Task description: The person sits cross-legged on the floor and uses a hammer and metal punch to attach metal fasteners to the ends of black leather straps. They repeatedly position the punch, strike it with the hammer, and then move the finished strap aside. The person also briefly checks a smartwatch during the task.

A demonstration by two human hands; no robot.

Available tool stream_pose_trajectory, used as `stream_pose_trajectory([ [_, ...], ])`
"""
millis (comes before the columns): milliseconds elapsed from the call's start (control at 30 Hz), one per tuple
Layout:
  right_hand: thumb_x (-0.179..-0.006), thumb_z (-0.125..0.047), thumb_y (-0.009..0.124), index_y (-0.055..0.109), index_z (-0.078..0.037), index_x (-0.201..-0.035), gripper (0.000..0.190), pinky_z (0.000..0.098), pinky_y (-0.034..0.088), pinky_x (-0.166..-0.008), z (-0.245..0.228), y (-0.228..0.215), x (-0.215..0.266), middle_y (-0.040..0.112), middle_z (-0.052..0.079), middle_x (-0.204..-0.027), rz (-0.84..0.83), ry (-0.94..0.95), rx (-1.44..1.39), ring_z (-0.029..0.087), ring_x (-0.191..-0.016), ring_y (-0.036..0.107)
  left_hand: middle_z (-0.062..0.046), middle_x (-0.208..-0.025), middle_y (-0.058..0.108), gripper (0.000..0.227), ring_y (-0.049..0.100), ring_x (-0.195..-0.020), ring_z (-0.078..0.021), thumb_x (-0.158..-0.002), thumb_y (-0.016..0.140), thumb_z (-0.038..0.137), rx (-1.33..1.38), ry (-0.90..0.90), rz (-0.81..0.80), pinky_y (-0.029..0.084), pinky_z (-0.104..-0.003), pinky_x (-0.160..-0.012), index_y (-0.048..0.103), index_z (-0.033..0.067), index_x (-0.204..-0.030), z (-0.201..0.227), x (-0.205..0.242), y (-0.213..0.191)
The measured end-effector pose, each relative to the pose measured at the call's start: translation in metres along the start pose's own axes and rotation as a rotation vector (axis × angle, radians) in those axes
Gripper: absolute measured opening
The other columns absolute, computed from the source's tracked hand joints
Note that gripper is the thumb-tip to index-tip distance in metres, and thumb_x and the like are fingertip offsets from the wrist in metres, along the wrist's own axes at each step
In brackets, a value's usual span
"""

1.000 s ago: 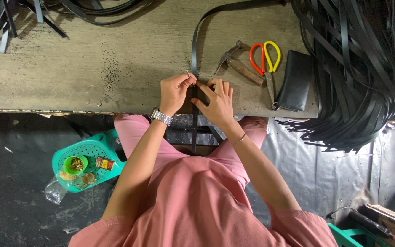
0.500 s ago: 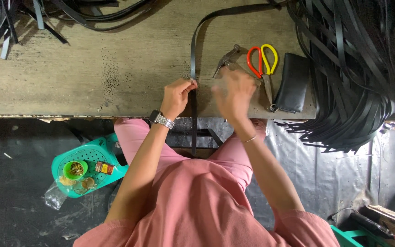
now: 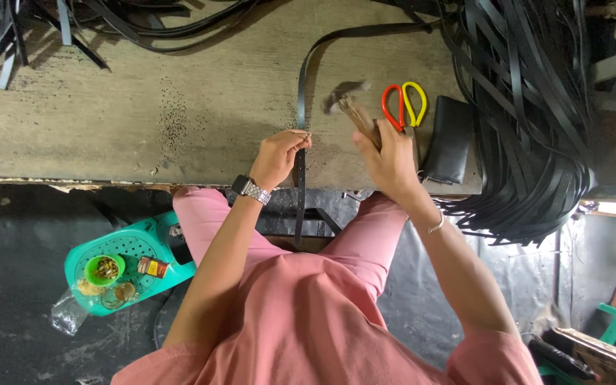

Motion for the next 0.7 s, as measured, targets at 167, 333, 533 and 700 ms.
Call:
stream_pose_trajectory([
  [167,-0.106,-0.051,0.050,0.048,-0.008,-0.098,0.045,0.0442,0.050,-0.055,-0.057,0.007,0.015,0.057,0.017,-0.066,-0.067,0.100,0.028,0.038,-0.059,0.060,-0.012,-0.092,0.078,0.018,0.075,-0.093,-0.0327,-0.093,0.061,-0.010,0.003,-0.029,-0.023,0.060,-0.039,-0.081,0.074,0.0018,-0.089,-0.008,0.005,0.005],
  [333,-0.105,-0.051,0.052,0.044,-0.008,-0.099,0.043,0.0524,0.051,-0.055,-0.046,0.023,0.029,0.062,0.029,-0.067,-0.335,0.199,0.078,0.052,-0.068,0.069,-0.006,-0.085,0.077,0.020,0.075,-0.089,-0.0278,-0.099,0.062,-0.001,0.000,-0.084,-0.022,0.060,-0.034,-0.079,0.077,0.0077,-0.090,-0.014,0.003,0.011],
  [533,-0.107,-0.048,0.048,0.044,-0.010,-0.098,0.039,0.0432,0.050,-0.046,-0.054,0.029,0.028,0.057,0.019,-0.056,-0.320,0.124,0.103,0.041,-0.052,0.068,-0.007,-0.083,0.077,0.018,0.074,-0.079,-0.0241,-0.104,0.066,0.023,0.094,-0.248,-0.054,0.058,-0.034,-0.073,0.078,0.0111,-0.096,0.024,-0.010,-0.013],
  [700,-0.102,-0.053,0.056,0.048,-0.012,-0.103,0.042,0.0556,0.052,-0.056,-0.046,0.033,0.016,0.063,0.023,-0.065,-0.321,0.218,0.125,0.048,-0.065,0.069,-0.011,-0.086,0.078,0.010,0.076,-0.087,-0.0305,-0.097,0.073,0.011,-0.024,-0.156,-0.050,0.060,-0.036,-0.072,0.076,0.0096,-0.088,0.002,-0.005,-0.001],
])
Point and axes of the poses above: each hand's wrist, its own x-axis away from the middle knuckle, its own y-axis out of the palm, z = x × y, the point moved 6 cm from there along -x, towards the middle knuckle
